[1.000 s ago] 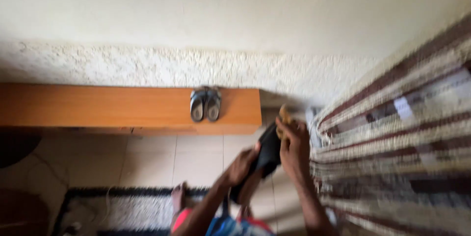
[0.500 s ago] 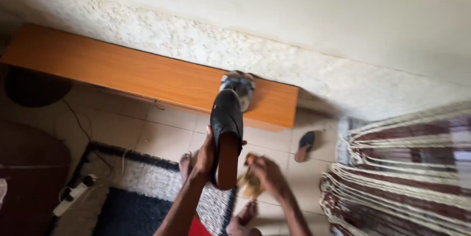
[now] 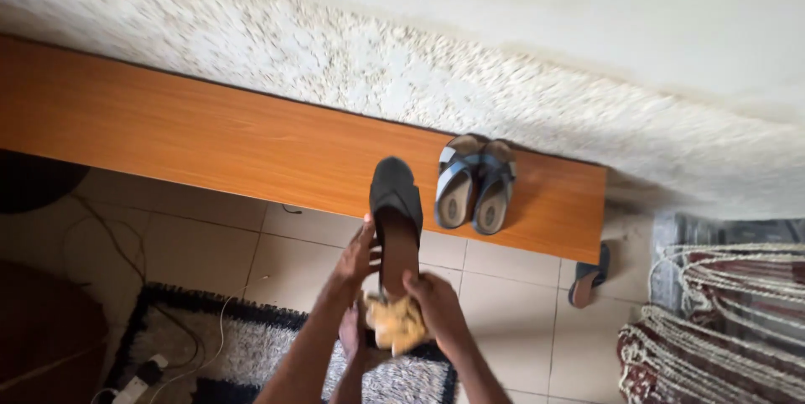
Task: The recorder is cleaning and polishing a pair of black shoes with a cloth.
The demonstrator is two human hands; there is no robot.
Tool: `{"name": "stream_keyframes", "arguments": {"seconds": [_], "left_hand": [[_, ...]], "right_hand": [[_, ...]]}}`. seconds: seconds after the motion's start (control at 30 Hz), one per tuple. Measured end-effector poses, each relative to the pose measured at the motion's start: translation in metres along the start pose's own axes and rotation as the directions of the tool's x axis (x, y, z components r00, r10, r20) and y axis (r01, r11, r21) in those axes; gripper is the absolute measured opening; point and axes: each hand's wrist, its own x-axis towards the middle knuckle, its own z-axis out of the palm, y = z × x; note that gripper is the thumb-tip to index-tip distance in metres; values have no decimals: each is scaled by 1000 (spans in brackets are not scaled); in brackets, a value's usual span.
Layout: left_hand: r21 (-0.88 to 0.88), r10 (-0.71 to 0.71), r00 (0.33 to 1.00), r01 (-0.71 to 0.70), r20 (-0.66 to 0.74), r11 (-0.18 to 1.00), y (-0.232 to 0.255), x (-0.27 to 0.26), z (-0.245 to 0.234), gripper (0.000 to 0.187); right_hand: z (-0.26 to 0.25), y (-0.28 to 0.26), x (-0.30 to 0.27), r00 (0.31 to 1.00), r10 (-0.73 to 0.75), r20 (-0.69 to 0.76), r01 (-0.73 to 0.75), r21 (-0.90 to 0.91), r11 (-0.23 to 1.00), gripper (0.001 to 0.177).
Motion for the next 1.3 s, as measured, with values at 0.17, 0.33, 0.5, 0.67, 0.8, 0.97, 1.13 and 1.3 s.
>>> {"name": "stream_keyframes", "arguments": {"seconds": [0.17, 0.33, 0.5, 0.67, 0.8, 0.97, 1.13, 1.3], "left_hand": [[204, 230, 964, -254, 132, 945, 1, 37, -32, 98], [168, 193, 971, -216, 142, 962, -5, 91, -40, 86], [139, 294, 904, -349, 311, 927, 26, 95, -37, 70], [182, 242, 923, -304, 299, 935, 12, 117, -42, 67], [313, 163, 969, -216, 185, 925, 11, 113, -43, 73], [141, 274, 952, -292, 133, 946, -76, 116, -72, 79], [180, 13, 997, 0, -72, 984, -187, 102, -84, 72], [241, 239, 967, -254, 93, 937, -402, 52, -110, 51]], "right_hand": [[9, 21, 109, 990, -120, -77, 110, -118, 987, 56], [10, 20, 176, 984, -165, -69, 158, -93, 983, 59], [2, 29, 214, 974, -226, 4, 226, 10, 974, 64], [-4, 41, 253, 986, -163, -17, 164, 32, 986, 57], [-18, 53, 262, 979, -187, -81, 181, -69, 981, 47], [-21, 89, 227, 990, -71, -121, 23, -363, 932, 32], [2, 127, 140, 994, 96, -56, -106, -213, 971, 18], [28, 242, 96, 973, 216, 82, -226, 133, 965, 31]]}}
